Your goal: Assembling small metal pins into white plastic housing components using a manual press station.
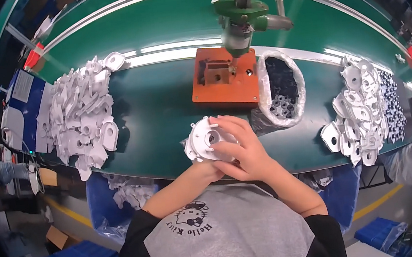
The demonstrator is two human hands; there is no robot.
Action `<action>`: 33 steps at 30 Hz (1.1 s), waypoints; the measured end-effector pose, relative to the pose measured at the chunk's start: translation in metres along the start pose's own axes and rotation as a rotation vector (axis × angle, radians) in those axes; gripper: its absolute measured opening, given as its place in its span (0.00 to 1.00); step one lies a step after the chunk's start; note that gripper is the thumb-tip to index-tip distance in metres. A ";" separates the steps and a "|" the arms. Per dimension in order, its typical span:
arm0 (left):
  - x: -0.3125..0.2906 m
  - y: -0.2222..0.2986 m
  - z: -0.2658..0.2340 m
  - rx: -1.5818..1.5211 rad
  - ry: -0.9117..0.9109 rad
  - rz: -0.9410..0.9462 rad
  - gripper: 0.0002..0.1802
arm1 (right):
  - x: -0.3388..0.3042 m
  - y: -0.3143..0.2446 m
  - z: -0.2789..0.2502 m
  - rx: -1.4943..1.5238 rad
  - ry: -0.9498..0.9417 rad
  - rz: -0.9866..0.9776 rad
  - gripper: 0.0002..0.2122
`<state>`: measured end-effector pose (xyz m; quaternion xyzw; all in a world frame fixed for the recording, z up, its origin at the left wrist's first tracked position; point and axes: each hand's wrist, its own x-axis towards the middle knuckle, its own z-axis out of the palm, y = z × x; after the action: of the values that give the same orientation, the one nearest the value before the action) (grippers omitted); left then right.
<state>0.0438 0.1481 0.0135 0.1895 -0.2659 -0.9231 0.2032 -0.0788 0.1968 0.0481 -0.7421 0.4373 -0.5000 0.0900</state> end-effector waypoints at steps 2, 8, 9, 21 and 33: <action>-0.004 -0.001 0.003 -0.002 0.042 0.037 0.16 | -0.001 -0.001 0.000 -0.023 0.000 0.014 0.19; -0.012 0.027 0.004 0.155 -0.012 0.118 0.16 | -0.006 0.011 -0.010 -0.224 0.177 0.185 0.19; -0.014 0.033 0.008 0.198 -0.006 0.136 0.23 | -0.005 0.011 -0.010 -0.232 0.178 0.212 0.20; 0.020 0.077 -0.011 1.456 0.226 0.830 0.08 | -0.020 0.056 -0.056 -0.506 0.328 0.476 0.10; 0.114 0.110 -0.028 2.248 0.074 1.219 0.06 | -0.061 0.122 -0.060 -1.011 0.139 0.743 0.09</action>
<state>-0.0094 -0.0034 0.0267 0.1295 -0.9342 0.0566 0.3275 -0.2033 0.1867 -0.0323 -0.4574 0.8528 -0.2141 -0.1327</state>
